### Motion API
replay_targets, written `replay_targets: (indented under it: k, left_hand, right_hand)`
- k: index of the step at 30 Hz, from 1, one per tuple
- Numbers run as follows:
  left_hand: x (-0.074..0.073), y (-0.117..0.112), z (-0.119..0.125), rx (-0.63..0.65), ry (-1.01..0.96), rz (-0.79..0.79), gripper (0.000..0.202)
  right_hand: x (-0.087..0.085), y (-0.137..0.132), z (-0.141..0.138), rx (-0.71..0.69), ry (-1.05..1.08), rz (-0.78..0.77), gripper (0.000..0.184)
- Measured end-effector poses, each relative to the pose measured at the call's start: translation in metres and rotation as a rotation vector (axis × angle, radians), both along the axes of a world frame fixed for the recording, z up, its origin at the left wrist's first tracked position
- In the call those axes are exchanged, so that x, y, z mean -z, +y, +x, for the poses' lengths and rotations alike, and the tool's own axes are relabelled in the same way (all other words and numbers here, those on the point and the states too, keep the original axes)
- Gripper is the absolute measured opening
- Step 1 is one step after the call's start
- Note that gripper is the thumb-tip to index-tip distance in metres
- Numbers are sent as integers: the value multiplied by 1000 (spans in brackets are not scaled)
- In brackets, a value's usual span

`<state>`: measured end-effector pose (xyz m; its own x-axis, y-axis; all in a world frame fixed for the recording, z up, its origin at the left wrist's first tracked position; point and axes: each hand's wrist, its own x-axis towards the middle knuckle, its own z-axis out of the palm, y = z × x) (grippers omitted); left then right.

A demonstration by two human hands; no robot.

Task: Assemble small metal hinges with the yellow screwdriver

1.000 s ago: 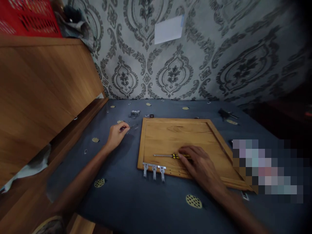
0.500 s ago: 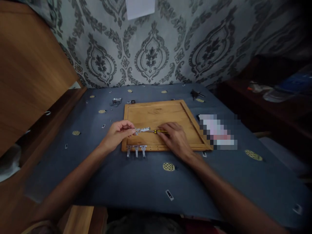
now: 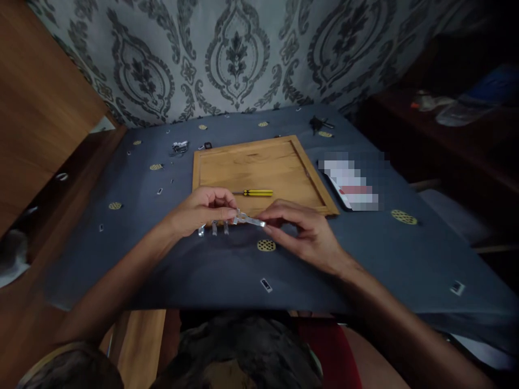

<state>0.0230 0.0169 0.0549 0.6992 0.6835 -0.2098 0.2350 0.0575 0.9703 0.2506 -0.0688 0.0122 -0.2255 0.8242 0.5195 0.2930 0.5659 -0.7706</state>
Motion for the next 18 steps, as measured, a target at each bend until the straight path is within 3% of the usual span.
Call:
replay_targets:
  k: [7, 11, 14, 18]
  left_hand:
    - [6, 3, 8, 134, 57, -62, 24]
    - [10, 2, 7, 139, 71, -16, 21]
    - [12, -3, 5, 46, 90, 146, 18]
    - [15, -13, -2, -110, 170, 524, 17]
  right_hand:
    - [8, -27, 0, -105, 194, -274, 11]
    - [10, -30, -9, -122, 304, -421, 17]
    - [16, -29, -17, -80, 366, -555, 25]
    - [26, -22, -26, 17, 404, -668, 34]
